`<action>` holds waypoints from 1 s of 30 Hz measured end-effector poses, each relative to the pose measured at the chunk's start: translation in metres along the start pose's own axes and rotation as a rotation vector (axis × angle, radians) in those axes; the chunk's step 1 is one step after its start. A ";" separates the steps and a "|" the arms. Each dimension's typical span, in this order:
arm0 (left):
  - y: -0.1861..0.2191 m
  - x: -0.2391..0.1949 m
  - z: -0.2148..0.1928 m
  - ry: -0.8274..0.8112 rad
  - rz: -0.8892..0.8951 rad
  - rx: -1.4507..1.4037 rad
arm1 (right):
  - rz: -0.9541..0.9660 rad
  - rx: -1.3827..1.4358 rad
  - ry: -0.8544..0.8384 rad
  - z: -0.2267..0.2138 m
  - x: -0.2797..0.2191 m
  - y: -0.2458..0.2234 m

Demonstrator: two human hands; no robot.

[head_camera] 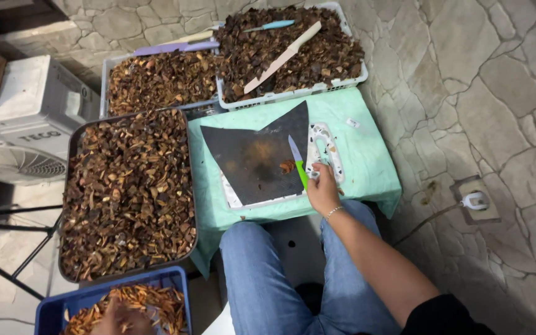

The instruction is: Cutting small pieces of dried material using a knife on a cutting board

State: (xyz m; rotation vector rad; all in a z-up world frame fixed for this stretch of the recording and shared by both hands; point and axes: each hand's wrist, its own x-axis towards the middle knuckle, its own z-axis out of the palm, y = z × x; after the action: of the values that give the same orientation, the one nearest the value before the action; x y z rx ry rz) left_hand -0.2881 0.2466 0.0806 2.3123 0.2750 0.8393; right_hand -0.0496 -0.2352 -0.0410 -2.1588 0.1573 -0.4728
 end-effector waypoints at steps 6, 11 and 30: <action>0.117 0.036 0.127 -0.157 0.060 -0.082 | -0.020 0.009 0.012 0.003 -0.002 -0.004; 0.149 0.052 0.239 -0.424 -0.088 -0.229 | -0.028 0.001 0.008 0.000 -0.005 -0.011; 0.141 0.029 0.256 -0.268 -0.219 -0.299 | -0.001 0.007 0.018 0.001 -0.003 -0.003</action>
State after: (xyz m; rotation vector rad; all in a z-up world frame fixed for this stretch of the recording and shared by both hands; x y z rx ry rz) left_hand -0.1066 0.0196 0.0374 2.0397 0.2595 0.4237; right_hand -0.0518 -0.2320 -0.0401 -2.1480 0.1642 -0.4928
